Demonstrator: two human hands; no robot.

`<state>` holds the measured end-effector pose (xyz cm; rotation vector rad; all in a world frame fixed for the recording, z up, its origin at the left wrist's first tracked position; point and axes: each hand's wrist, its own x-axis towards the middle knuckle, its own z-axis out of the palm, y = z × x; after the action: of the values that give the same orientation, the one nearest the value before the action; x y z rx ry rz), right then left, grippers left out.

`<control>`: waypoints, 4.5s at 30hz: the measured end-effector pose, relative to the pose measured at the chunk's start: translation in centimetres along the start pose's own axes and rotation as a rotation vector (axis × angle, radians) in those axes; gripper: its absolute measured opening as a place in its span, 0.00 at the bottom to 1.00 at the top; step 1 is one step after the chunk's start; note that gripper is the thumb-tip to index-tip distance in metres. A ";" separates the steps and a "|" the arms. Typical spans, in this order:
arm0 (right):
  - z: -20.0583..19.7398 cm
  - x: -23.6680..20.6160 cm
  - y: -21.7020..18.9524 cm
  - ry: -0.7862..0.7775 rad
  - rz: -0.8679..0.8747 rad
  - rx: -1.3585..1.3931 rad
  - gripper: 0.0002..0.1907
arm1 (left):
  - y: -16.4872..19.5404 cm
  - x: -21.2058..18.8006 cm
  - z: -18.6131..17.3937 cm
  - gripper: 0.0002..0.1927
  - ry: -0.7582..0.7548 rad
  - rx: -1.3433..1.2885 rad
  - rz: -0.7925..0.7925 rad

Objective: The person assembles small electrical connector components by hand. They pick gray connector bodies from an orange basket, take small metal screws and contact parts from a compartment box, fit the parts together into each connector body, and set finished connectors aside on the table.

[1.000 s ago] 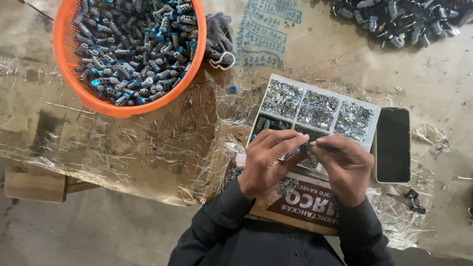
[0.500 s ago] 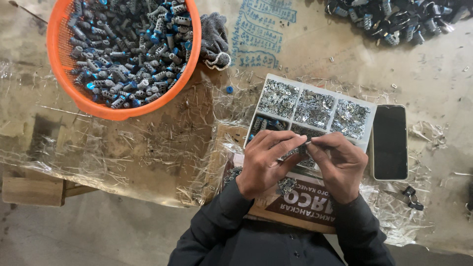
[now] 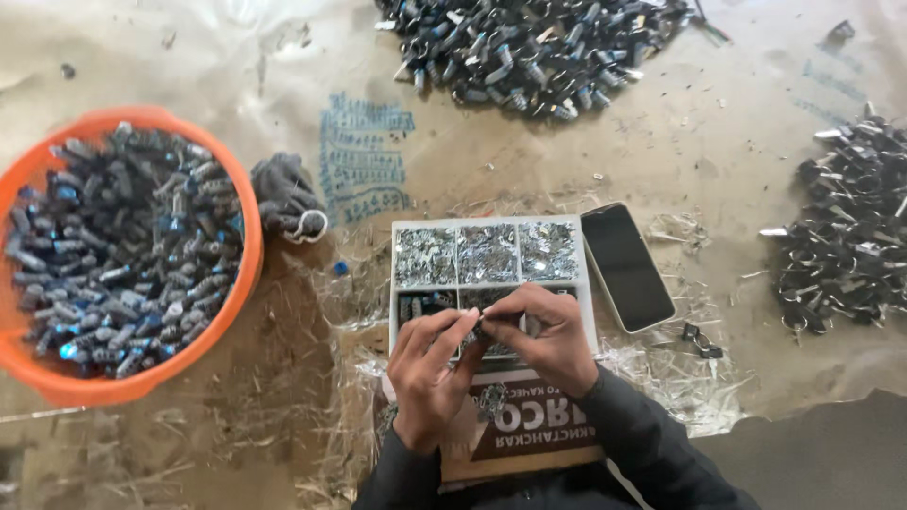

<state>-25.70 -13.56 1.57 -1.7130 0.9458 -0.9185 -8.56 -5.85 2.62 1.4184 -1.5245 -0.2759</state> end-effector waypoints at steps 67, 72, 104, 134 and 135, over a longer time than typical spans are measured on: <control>0.1 -1.6 1.9 0.009 0.108 0.350 0.13 | -1.0 -0.7 0.1 0.22 -0.001 -0.014 0.029; 0.2 -1.6 2.2 0.000 0.066 0.255 0.14 | -1.0 -0.8 0.1 0.21 -0.014 -0.009 0.021; -0.3 2.0 -2.0 0.047 -0.281 -0.651 0.06 | 0.0 -0.3 1.1 0.23 0.037 -0.106 -0.065; 0.3 0.5 0.7 -0.061 -0.012 0.058 0.05 | -1.1 -0.4 0.1 0.23 0.040 -0.010 0.042; 0.4 0.6 0.8 -0.050 -0.045 0.043 0.06 | -1.1 -0.5 -0.1 0.23 0.025 0.002 0.044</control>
<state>-25.22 -14.09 0.82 -1.7187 0.8516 -0.9148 -7.90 -5.76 1.62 1.3831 -1.5341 -0.2293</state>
